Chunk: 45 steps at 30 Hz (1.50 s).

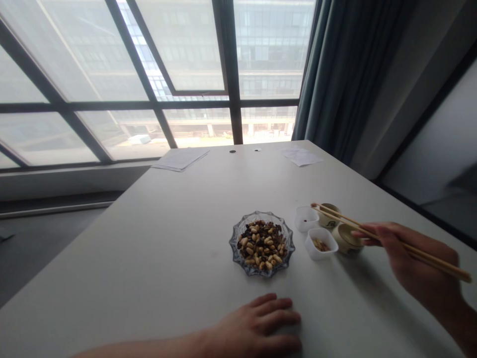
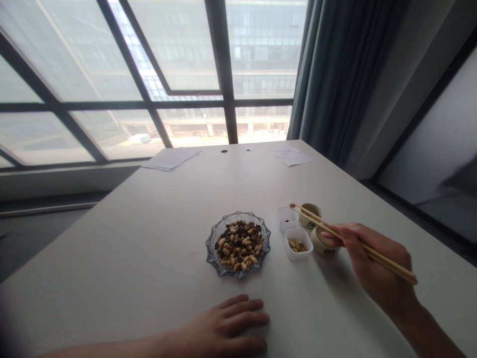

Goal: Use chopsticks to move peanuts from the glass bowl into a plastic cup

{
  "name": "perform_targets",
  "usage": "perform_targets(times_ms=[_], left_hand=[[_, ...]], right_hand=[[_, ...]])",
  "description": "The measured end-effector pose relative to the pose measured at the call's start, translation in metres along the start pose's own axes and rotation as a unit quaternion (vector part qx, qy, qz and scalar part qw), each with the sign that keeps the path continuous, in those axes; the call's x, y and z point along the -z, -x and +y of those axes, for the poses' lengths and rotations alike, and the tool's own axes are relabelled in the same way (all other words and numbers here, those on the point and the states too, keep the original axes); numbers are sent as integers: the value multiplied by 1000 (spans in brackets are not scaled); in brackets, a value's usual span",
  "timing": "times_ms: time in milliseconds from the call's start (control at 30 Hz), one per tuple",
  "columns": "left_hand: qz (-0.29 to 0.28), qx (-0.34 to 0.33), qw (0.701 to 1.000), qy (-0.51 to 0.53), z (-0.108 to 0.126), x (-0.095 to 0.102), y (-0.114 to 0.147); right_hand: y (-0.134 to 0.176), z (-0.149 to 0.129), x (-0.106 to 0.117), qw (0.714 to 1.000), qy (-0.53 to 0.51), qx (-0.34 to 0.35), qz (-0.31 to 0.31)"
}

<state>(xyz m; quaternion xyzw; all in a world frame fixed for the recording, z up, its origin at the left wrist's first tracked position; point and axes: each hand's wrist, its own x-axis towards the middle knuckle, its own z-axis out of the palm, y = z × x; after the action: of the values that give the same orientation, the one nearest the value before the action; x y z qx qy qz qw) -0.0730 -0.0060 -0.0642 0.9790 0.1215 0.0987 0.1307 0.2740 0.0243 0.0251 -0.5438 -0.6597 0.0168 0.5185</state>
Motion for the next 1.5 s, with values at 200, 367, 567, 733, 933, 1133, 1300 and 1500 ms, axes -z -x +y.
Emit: perform_targets(times_ms=[200, 367, 567, 733, 933, 1133, 1300, 1500], left_hand=[[-1, 10, 1000, 8, 2, 4, -2], [-12, 14, 1000, 14, 2, 5, -3], [-1, 10, 1000, -1, 3, 4, -1], [23, 1, 1000, -21, 2, -2, -1], [20, -5, 1000, -17, 0, -2, -1], [16, -1, 1000, -1, 0, -1, 0], [6, 0, 1000, 9, 1, 1, -1], [-7, 12, 1000, 26, 3, 5, -1]], right_hand=[[3, 25, 11, 994, -44, -90, 39], [-2, 12, 1, 990, -78, -100, 56], [4, -15, -43, 963, -221, -102, -115], [4, -25, -83, 937, -269, -86, -204], [3, -24, -102, 938, -257, -81, -217], [8, -24, -95, 952, -239, -72, -175], [5, -31, -61, 975, -194, -55, -90], [2, -13, -5, 990, -90, -93, 54]])
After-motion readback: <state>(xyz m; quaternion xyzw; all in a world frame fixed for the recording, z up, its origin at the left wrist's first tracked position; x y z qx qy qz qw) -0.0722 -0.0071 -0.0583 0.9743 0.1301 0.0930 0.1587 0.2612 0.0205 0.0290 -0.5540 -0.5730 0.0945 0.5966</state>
